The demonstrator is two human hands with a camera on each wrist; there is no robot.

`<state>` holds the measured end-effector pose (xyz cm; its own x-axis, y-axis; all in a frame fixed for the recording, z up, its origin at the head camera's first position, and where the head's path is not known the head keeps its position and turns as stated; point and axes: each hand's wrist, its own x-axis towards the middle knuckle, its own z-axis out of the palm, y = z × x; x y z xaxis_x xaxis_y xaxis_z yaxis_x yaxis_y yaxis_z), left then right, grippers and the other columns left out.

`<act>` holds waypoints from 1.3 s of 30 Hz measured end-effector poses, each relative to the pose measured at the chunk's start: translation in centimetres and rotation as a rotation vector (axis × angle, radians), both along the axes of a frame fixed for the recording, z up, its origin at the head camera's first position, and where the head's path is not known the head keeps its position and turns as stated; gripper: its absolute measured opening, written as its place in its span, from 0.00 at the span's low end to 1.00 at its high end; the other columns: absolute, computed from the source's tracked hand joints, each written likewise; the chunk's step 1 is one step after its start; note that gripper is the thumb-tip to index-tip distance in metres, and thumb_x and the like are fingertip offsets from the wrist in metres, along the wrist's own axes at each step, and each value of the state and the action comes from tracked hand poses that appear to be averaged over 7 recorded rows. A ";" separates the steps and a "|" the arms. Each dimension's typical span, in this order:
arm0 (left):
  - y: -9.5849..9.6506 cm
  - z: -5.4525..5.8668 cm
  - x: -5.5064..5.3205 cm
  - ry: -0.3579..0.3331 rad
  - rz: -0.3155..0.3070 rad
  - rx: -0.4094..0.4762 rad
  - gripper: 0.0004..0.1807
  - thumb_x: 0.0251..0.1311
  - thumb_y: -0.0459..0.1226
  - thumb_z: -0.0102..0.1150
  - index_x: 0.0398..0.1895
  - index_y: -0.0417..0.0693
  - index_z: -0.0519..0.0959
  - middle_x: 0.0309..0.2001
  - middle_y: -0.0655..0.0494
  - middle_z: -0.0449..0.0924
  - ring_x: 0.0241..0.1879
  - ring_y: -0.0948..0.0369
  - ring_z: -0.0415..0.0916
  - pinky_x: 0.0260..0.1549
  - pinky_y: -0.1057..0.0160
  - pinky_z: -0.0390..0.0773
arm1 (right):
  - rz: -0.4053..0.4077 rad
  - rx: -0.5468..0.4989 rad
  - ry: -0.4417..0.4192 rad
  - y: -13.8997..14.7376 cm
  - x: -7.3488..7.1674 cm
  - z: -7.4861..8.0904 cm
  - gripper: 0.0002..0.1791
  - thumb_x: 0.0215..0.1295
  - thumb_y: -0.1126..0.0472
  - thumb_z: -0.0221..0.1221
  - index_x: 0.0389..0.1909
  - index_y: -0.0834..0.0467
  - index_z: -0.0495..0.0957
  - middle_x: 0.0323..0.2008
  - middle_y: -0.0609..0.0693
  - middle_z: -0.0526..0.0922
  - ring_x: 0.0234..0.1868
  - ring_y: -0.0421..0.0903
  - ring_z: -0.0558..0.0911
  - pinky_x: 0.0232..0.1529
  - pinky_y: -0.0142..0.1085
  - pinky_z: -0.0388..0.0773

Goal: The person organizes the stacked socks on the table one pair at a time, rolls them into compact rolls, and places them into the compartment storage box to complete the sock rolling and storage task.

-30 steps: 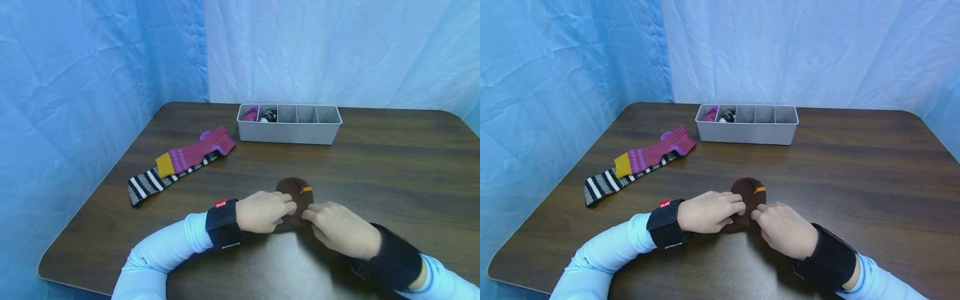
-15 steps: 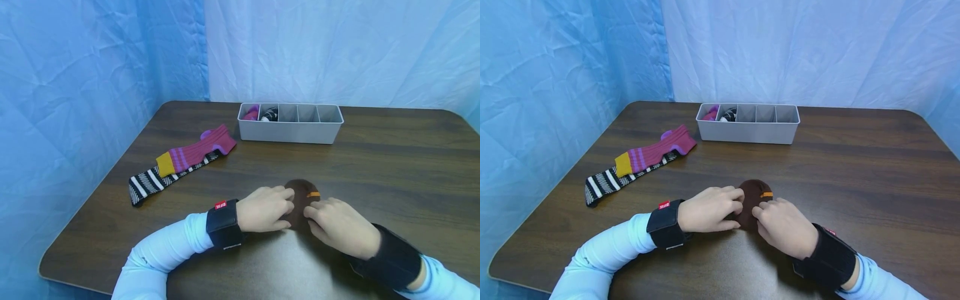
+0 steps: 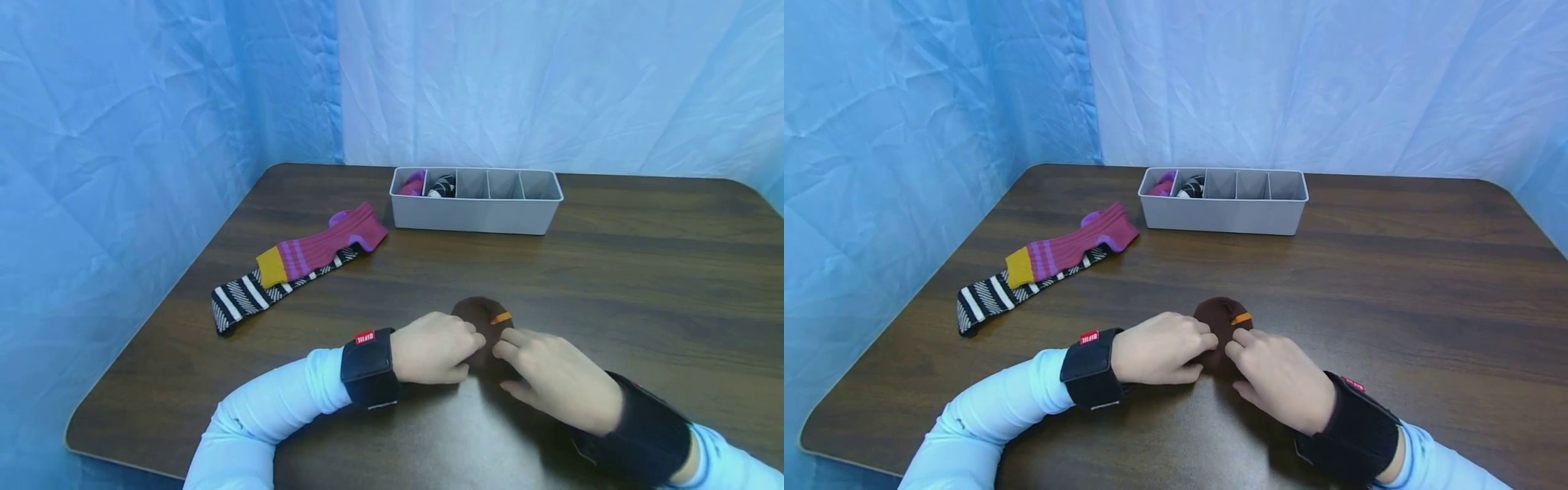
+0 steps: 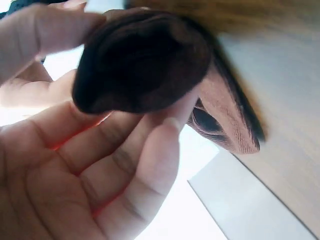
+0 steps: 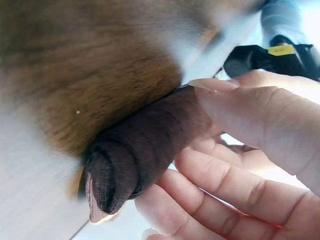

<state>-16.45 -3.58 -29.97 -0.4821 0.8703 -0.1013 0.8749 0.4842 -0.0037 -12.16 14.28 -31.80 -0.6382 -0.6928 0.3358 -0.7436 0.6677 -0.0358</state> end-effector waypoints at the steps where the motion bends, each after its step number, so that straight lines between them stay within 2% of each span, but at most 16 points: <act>1: 0.0 0.0 0.0 -0.038 -0.001 0.006 0.05 0.49 0.37 0.53 0.31 0.49 0.72 0.19 0.63 0.67 0.19 0.68 0.62 0.17 0.75 0.59 | -0.007 0.009 -0.007 0.0 0.0 0.0 0.16 0.33 0.58 0.67 0.25 0.55 0.72 0.24 0.42 0.70 0.22 0.33 0.67 0.21 0.27 0.66; 5: -0.2 0.2 0.1 -0.204 0.000 0.039 0.12 0.54 0.36 0.51 0.41 0.49 0.64 0.19 0.62 0.66 0.17 0.68 0.64 0.17 0.76 0.61 | -0.008 0.030 -0.023 0.1 -0.1 0.0 0.15 0.34 0.59 0.67 0.24 0.55 0.72 0.23 0.42 0.71 0.20 0.34 0.68 0.21 0.28 0.65; 8: -0.2 0.3 0.1 -0.260 0.009 0.036 0.14 0.54 0.36 0.51 0.43 0.51 0.61 0.20 0.62 0.68 0.18 0.68 0.65 0.17 0.77 0.62 | 0.001 0.036 -0.020 0.1 -0.2 0.0 0.14 0.35 0.61 0.67 0.25 0.54 0.73 0.23 0.42 0.72 0.21 0.35 0.69 0.21 0.29 0.66; 13: -0.1 0.3 0.0 -0.206 0.037 -0.004 0.09 0.54 0.37 0.51 0.38 0.53 0.65 0.26 0.63 0.71 0.24 0.68 0.68 0.20 0.75 0.65 | 0.018 0.037 -0.020 0.3 -0.4 -0.1 0.13 0.39 0.63 0.65 0.29 0.54 0.74 0.24 0.42 0.73 0.22 0.36 0.72 0.24 0.31 0.67; 15: -0.2 0.2 0.0 -0.144 0.033 0.003 0.09 0.54 0.37 0.52 0.38 0.54 0.68 0.30 0.63 0.72 0.28 0.68 0.69 0.23 0.73 0.68 | 0.017 0.041 -0.023 0.2 -0.6 -0.2 0.11 0.41 0.64 0.64 0.29 0.54 0.74 0.24 0.42 0.74 0.23 0.37 0.73 0.25 0.33 0.68; 19: -0.2 -0.1 0.2 0.023 0.023 0.056 0.07 0.52 0.38 0.53 0.35 0.54 0.71 0.34 0.61 0.70 0.33 0.66 0.68 0.26 0.71 0.70 | -0.002 0.063 -0.040 0.2 -0.8 -0.3 0.08 0.43 0.66 0.61 0.26 0.54 0.74 0.23 0.42 0.75 0.24 0.39 0.75 0.26 0.35 0.69; 22: -0.1 -0.2 0.3 0.072 0.020 0.103 0.06 0.50 0.37 0.55 0.32 0.53 0.71 0.31 0.62 0.68 0.32 0.67 0.67 0.25 0.72 0.69 | -0.016 0.085 -0.048 0.3 -1.0 -0.4 0.06 0.44 0.66 0.60 0.24 0.55 0.73 0.22 0.43 0.75 0.22 0.39 0.74 0.24 0.34 0.69; 26: 0.1 -0.1 0.4 0.083 0.010 0.109 0.04 0.51 0.38 0.54 0.31 0.52 0.74 0.30 0.62 0.69 0.30 0.68 0.67 0.24 0.74 0.69 | -0.030 0.099 -0.054 0.3 -1.1 -0.4 0.05 0.45 0.66 0.60 0.23 0.54 0.73 0.21 0.43 0.76 0.20 0.38 0.73 0.22 0.33 0.67; 31: 0.1 0.2 0.4 0.070 0.016 0.052 0.14 0.46 0.47 0.59 0.34 0.52 0.76 0.31 0.62 0.71 0.29 0.68 0.67 0.23 0.75 0.67 | -0.067 0.062 -0.081 0.4 -1.2 0.1 0.06 0.46 0.64 0.61 0.24 0.54 0.73 0.22 0.42 0.75 0.20 0.35 0.71 0.22 0.31 0.67; 36: 0.1 0.1 0.3 0.058 0.009 0.062 0.07 0.45 0.40 0.58 0.29 0.51 0.76 0.25 0.62 0.70 0.24 0.68 0.65 0.17 0.77 0.61 | -0.060 -0.055 -0.033 0.5 -0.9 0.4 0.13 0.39 0.60 0.65 0.23 0.52 0.70 0.22 0.39 0.69 0.20 0.32 0.63 0.21 0.25 0.64; 39: 0.0 0.1 0.2 0.021 0.004 0.084 0.05 0.45 0.37 0.56 0.27 0.50 0.75 0.21 0.63 0.68 0.21 0.68 0.63 0.15 0.77 0.58 | -0.031 -0.051 -0.057 0.5 -0.6 0.4 0.16 0.35 0.56 0.67 0.24 0.53 0.70 0.22 0.40 0.68 0.21 0.31 0.62 0.21 0.24 0.63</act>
<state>-16.22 -3.58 -29.85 -0.4866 0.8734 -0.0180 0.8733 0.4869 0.0186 -12.77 14.77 -31.39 -0.6783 -0.6549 0.3330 -0.7181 0.6869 -0.1119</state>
